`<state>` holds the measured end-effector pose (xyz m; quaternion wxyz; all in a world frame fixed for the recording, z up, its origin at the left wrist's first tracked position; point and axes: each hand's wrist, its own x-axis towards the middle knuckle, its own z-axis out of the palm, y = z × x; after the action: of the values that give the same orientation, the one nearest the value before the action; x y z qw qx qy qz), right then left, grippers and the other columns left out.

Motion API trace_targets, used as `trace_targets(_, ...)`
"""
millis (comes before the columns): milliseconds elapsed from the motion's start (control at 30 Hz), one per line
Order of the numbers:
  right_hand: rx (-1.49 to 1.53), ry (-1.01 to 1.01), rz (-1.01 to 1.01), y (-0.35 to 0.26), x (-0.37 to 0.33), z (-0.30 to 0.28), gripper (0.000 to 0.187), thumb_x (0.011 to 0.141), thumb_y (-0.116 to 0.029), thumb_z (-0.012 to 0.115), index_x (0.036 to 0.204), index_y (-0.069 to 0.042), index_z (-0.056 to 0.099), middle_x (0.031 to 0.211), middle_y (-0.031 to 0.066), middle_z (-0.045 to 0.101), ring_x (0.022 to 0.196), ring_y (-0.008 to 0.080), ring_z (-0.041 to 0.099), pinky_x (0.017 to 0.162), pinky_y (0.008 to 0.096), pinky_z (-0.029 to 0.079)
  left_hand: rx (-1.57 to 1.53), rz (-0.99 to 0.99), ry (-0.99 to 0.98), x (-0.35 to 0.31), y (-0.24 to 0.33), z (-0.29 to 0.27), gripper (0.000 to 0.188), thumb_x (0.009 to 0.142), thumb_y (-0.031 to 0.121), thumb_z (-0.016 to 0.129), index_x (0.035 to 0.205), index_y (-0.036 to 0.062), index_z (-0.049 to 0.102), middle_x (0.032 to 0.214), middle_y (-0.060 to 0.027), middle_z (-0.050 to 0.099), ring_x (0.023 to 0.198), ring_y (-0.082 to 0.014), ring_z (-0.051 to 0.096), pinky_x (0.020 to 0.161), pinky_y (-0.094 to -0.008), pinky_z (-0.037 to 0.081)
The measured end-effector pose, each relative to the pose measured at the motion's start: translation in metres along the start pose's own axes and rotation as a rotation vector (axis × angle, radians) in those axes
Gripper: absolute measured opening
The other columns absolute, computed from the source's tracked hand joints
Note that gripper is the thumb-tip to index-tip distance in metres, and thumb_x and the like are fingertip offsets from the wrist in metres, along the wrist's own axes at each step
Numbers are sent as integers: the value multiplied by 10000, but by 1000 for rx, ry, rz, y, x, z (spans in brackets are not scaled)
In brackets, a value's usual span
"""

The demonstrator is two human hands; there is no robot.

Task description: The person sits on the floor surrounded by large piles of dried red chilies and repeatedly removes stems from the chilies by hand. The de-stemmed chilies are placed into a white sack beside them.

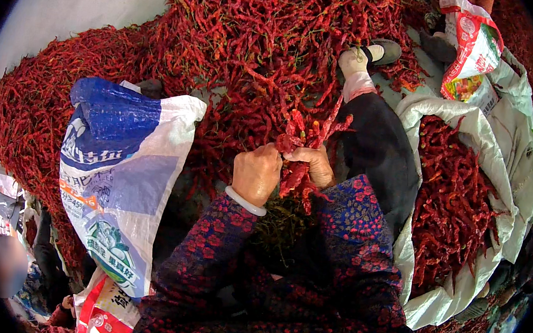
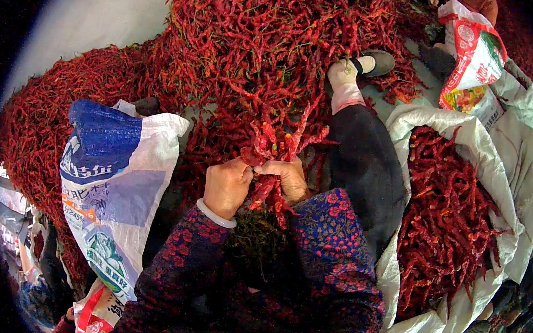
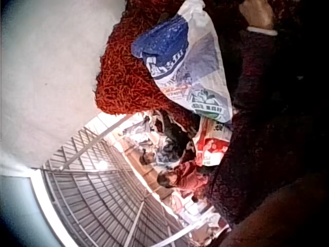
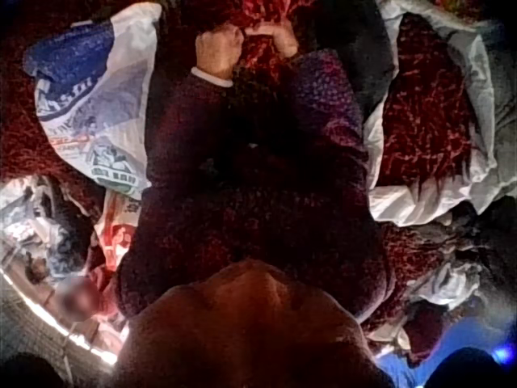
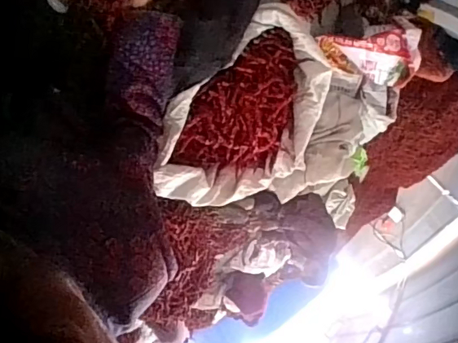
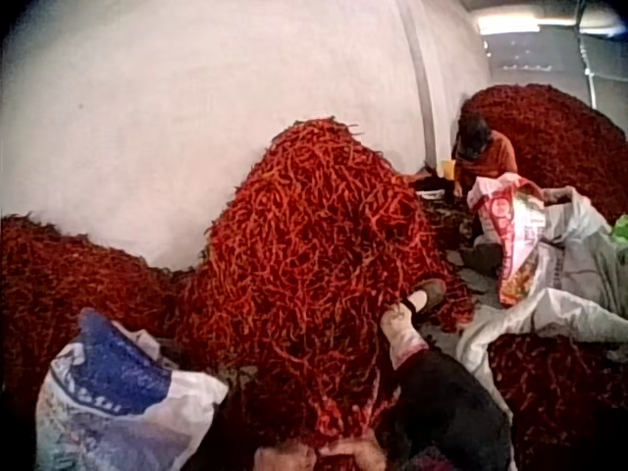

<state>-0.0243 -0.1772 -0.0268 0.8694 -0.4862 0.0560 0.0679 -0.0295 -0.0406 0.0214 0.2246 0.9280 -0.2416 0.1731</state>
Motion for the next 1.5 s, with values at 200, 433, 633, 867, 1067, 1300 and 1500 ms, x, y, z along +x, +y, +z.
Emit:
trace_targets(200,-45,-27,55,7,-6,8,130,596,-82,648,688,9,637,750,66,629,756,141,581,749,272,430,-91,-105,69,9,-27,24,64,640,33,546,700,11,542,523,-162,508,510,-325,542,453,-395,409)
trace_targets(433,754,-152,82,-2,3,-13,230,711,-103,574,919,-22,519,800,87,537,740,227,556,684,366,468,-977,-596,79,21,-24,0,131,815,95,528,776,-19,578,619,-63,581,509,-95,534,469,-221,428)
trace_targets(633,877,-829,73,5,22,-50,364,769,-95,536,1096,-78,379,994,49,422,868,206,434,751,363,406,-1223,-580,-130,0,-3,-55,124,820,91,509,810,-20,564,650,-83,583,510,-113,532,463,-225,423)
trace_targets(867,910,-864,15,9,28,-34,398,747,-70,537,1110,-82,373,951,40,416,853,199,395,742,359,368,-1267,-629,-168,-24,-8,-79,125,812,87,513,831,-31,546,630,-115,574,482,-153,522,417,-257,404)
trace_targets(1067,1010,-801,-29,14,28,-33,424,720,-93,551,1100,-47,366,919,50,404,834,195,400,728,353,385,-1165,-522,-447,-30,-11,-93,136,825,74,489,894,-31,540,665,-105,585,532,-136,556,469,-237,446)
trace_targets(1300,517,-133,21,-10,-7,-21,380,701,-206,551,1007,19,540,935,151,594,815,245,581,722,348,465,-777,-207,-858,-98,-22,-68,189,771,83,543,940,13,588,824,-96,615,735,-175,596,674,-276,463)
trace_targets(1500,468,24,17,-100,-68,7,278,671,-161,581,894,3,560,806,119,597,708,216,562,669,306,453,-764,-293,-804,-106,-18,-65,188,736,54,559,913,-1,590,870,-124,600,803,-213,578,723,-298,435)
